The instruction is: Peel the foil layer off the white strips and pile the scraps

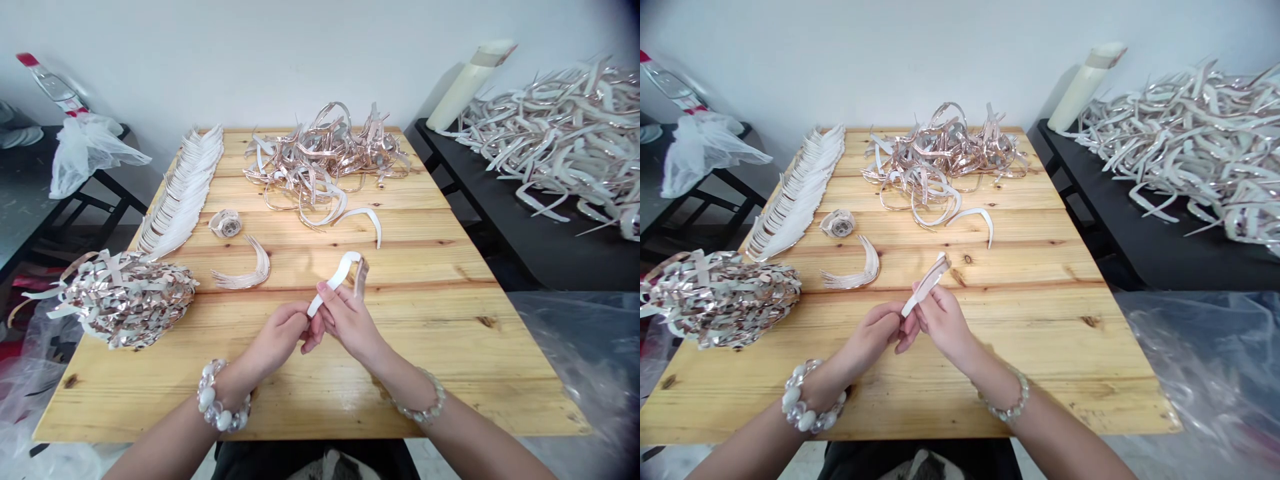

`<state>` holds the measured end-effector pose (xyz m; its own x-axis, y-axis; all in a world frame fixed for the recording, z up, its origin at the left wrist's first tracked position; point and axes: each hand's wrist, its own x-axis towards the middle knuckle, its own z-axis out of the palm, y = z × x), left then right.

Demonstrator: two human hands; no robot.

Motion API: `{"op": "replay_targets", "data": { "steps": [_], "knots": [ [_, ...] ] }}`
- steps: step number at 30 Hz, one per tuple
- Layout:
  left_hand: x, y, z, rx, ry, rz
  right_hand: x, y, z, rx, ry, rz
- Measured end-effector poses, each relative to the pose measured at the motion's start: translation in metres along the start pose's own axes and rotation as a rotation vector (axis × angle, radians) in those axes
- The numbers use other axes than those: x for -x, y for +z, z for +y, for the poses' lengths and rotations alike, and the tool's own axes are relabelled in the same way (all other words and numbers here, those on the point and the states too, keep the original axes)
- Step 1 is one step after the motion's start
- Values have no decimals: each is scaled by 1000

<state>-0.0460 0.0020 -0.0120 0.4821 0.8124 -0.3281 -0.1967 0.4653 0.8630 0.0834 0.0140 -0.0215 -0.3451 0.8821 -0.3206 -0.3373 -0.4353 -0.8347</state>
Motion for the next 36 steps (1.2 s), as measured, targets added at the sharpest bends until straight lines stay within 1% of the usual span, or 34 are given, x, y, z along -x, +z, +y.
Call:
{"op": "replay_targets", "data": {
  "steps": [3, 9, 16, 20, 23, 26, 31, 34, 36],
  "knots": [
    [0, -2, 0, 21, -6, -48, 0, -2, -2, 2, -10, -1],
    [0, -2, 1, -65, 22, -66, 3, 0, -9, 86, -4, -18],
    [4, -5, 2, -40, 59, -147, 5, 0, -9, -4, 40, -83],
    [7, -9, 2, -35, 81, -222, 6, -1, -9, 5, 6, -101],
    [7, -11, 1, -51, 97, -243, 8, 0, -11, 31, -21, -90],
    [6, -11, -1, -63, 103, -244, 8, 1, -12, 50, -25, -66],
    [3, -8, -2, -60, 151, -173, 5, -2, -14, -14, -18, -79],
    [2, -9, 2, -78, 157, -173, 4, -3, -14, 12, -56, -56],
    [1, -10, 6, -154, 150, -130, 4, -3, -13, 84, -112, -19]
  ]
}}
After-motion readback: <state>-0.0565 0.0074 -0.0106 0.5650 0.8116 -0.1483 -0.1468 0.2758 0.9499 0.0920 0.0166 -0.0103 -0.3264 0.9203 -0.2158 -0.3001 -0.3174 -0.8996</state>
